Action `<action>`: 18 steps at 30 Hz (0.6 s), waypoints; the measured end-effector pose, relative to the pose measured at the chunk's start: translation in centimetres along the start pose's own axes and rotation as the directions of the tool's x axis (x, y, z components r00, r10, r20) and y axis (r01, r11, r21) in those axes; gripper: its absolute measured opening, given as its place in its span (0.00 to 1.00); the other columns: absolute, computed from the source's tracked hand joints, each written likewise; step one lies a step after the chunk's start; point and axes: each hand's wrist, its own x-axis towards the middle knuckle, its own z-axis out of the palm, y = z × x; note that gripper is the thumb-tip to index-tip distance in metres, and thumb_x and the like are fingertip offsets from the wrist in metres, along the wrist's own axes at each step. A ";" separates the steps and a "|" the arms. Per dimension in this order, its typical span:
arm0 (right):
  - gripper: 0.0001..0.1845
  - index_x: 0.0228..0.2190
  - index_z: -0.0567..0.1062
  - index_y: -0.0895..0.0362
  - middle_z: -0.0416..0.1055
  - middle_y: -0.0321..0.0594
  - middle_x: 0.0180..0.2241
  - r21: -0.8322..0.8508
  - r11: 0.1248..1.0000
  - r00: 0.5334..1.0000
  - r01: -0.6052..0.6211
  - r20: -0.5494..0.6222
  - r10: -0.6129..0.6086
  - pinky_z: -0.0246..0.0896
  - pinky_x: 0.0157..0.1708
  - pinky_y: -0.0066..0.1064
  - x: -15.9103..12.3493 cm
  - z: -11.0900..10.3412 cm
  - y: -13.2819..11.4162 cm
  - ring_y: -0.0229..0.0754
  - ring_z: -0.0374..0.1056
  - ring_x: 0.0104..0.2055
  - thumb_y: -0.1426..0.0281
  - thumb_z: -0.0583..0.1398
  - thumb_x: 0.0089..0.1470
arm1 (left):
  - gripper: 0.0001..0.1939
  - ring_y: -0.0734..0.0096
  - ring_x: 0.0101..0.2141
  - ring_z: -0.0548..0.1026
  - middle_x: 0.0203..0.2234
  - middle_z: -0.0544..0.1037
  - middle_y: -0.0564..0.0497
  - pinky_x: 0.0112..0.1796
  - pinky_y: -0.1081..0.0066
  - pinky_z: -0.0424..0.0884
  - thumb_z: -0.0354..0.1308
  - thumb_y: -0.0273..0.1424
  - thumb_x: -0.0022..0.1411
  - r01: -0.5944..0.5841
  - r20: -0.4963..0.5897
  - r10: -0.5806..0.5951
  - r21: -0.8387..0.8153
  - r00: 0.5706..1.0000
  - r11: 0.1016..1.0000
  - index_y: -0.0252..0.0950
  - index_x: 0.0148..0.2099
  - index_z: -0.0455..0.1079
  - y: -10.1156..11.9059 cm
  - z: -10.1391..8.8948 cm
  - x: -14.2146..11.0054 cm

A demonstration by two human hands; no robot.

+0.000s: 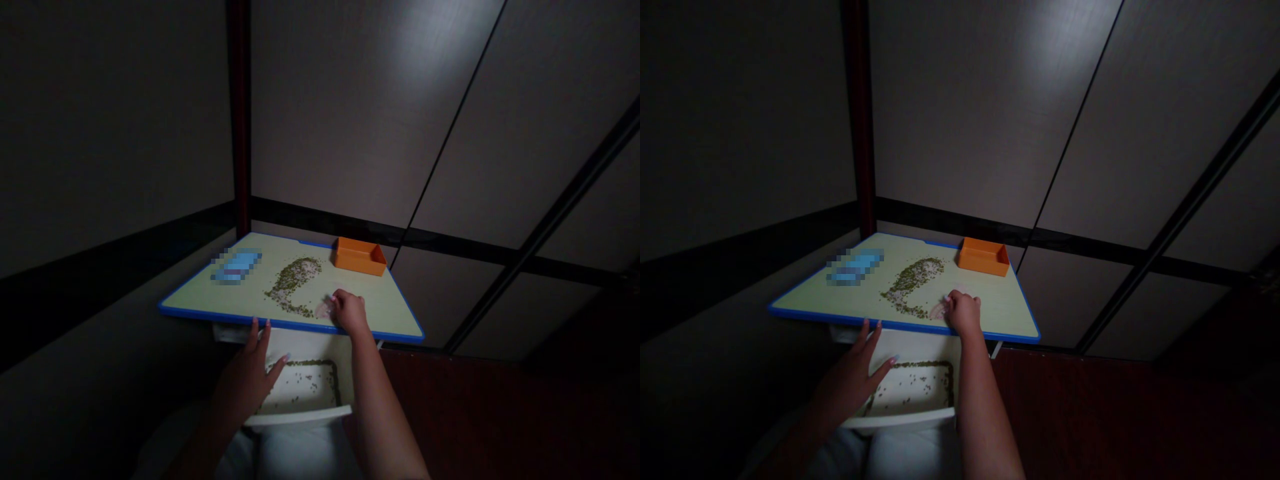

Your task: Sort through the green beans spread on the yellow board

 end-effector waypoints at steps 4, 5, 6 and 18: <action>0.11 0.36 0.75 0.53 0.77 0.39 0.35 -0.016 1.000 1.000 0.011 -0.002 -0.011 0.46 0.42 0.29 0.0 0.0 -0.3 0.38 0.68 0.37 0.67 0.53 0.62 | 0.36 0.53 0.55 0.70 0.68 0.43 0.35 0.52 0.63 0.68 0.46 0.45 0.62 0.003 -0.003 -0.003 0.028 1.000 1.000 0.31 0.67 0.48 0.2 0.0 0.0; 0.12 0.36 0.75 0.53 0.77 0.40 0.35 -0.025 1.000 1.000 0.010 -0.008 -0.010 0.46 0.42 0.29 0.0 0.0 -0.4 0.38 0.68 0.37 0.67 0.53 0.62 | 0.36 0.53 0.55 0.70 0.68 0.42 0.35 0.52 0.62 0.68 0.46 0.45 0.63 0.007 -0.001 -0.007 0.037 1.000 0.999 0.31 0.67 0.48 0.2 0.0 0.0; 0.12 0.36 0.75 0.54 0.77 0.40 0.36 -0.034 0.999 1.000 0.005 -0.014 -0.005 0.46 0.42 0.29 0.0 -0.1 -0.5 0.38 0.68 0.37 0.66 0.52 0.63 | 0.36 0.53 0.55 0.70 0.68 0.42 0.36 0.52 0.62 0.68 0.45 0.44 0.63 0.010 0.001 -0.010 0.045 1.000 0.999 0.31 0.67 0.48 0.2 0.0 0.0; 0.11 0.35 0.76 0.53 0.77 0.39 0.35 0.063 0.994 0.995 0.090 0.025 -0.092 0.50 0.41 0.28 0.3 0.3 -0.2 0.39 0.69 0.38 0.68 0.53 0.61 | 0.36 0.53 0.57 0.68 0.68 0.41 0.35 0.53 0.63 0.67 0.45 0.45 0.63 -0.002 0.003 0.002 0.054 1.000 0.999 0.30 0.67 0.47 0.0 0.3 0.0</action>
